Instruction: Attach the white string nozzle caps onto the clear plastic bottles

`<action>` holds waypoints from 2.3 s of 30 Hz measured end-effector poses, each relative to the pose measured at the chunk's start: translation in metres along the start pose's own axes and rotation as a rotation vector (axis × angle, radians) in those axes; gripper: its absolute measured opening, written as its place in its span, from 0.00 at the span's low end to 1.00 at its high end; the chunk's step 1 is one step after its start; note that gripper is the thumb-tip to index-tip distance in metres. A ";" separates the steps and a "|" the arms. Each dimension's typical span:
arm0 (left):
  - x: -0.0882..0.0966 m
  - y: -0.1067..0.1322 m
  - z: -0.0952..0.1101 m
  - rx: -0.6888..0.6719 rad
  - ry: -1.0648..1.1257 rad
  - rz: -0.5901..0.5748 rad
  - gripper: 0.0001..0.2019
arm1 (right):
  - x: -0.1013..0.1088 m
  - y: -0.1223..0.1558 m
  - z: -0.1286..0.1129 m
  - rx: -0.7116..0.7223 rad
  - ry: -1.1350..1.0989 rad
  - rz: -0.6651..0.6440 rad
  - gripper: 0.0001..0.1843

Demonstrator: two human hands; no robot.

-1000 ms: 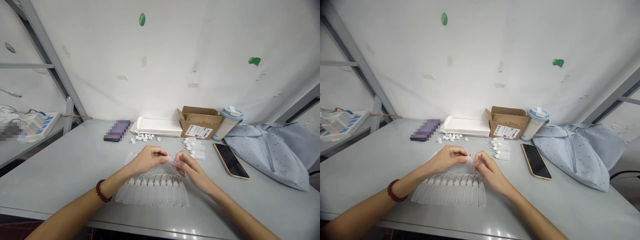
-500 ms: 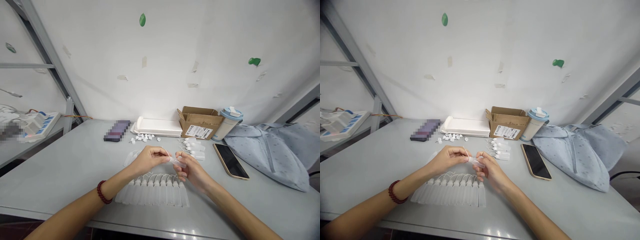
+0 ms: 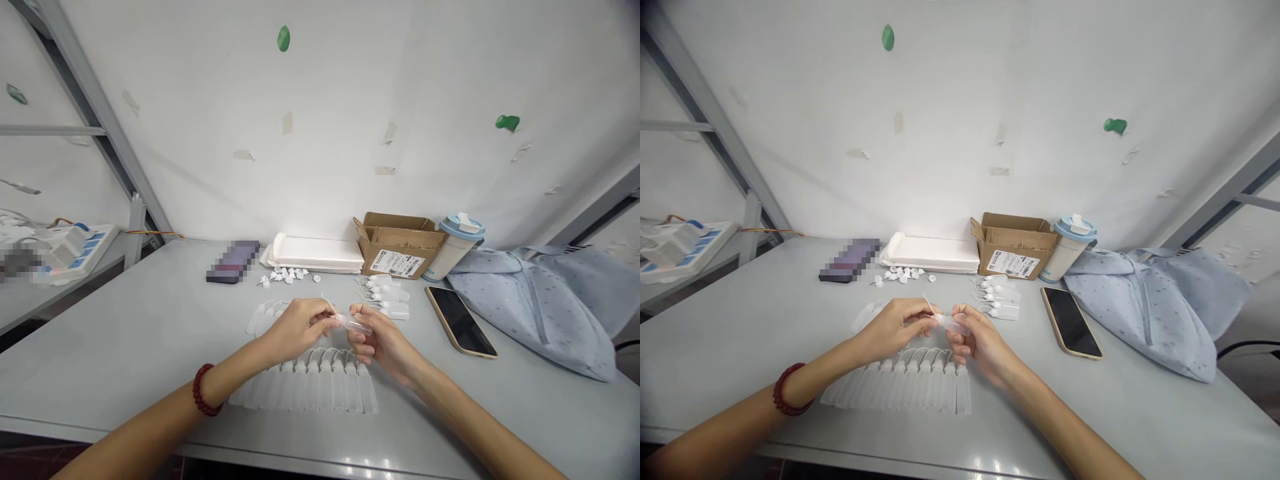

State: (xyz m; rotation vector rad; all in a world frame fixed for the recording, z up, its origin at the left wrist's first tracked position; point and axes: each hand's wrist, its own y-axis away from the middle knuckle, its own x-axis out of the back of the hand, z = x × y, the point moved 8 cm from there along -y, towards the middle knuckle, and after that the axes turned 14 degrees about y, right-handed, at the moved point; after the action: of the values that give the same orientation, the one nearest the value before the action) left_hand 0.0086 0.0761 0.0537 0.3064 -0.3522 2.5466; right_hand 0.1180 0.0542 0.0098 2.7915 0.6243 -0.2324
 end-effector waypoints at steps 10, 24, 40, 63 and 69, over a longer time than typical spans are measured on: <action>0.000 0.000 0.001 0.019 0.124 0.019 0.08 | -0.002 -0.001 0.001 -0.014 -0.005 -0.015 0.10; -0.002 0.003 0.006 -0.072 -0.089 0.002 0.08 | -0.005 0.002 -0.001 -0.024 -0.007 -0.024 0.11; -0.006 0.003 -0.004 0.144 -0.005 -0.026 0.21 | -0.005 0.003 -0.004 0.001 0.013 -0.027 0.09; -0.009 0.011 0.028 -0.390 -0.255 -0.038 0.07 | -0.008 0.002 0.008 -0.116 -0.030 -0.060 0.13; 0.003 0.005 0.014 -0.098 -0.035 0.072 0.08 | -0.003 0.004 -0.006 0.022 0.131 0.028 0.16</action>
State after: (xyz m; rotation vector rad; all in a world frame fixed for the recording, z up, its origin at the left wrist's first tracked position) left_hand 0.0055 0.0696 0.0667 0.3070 -0.5079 2.5872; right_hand 0.1173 0.0514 0.0167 2.8523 0.6155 -0.0518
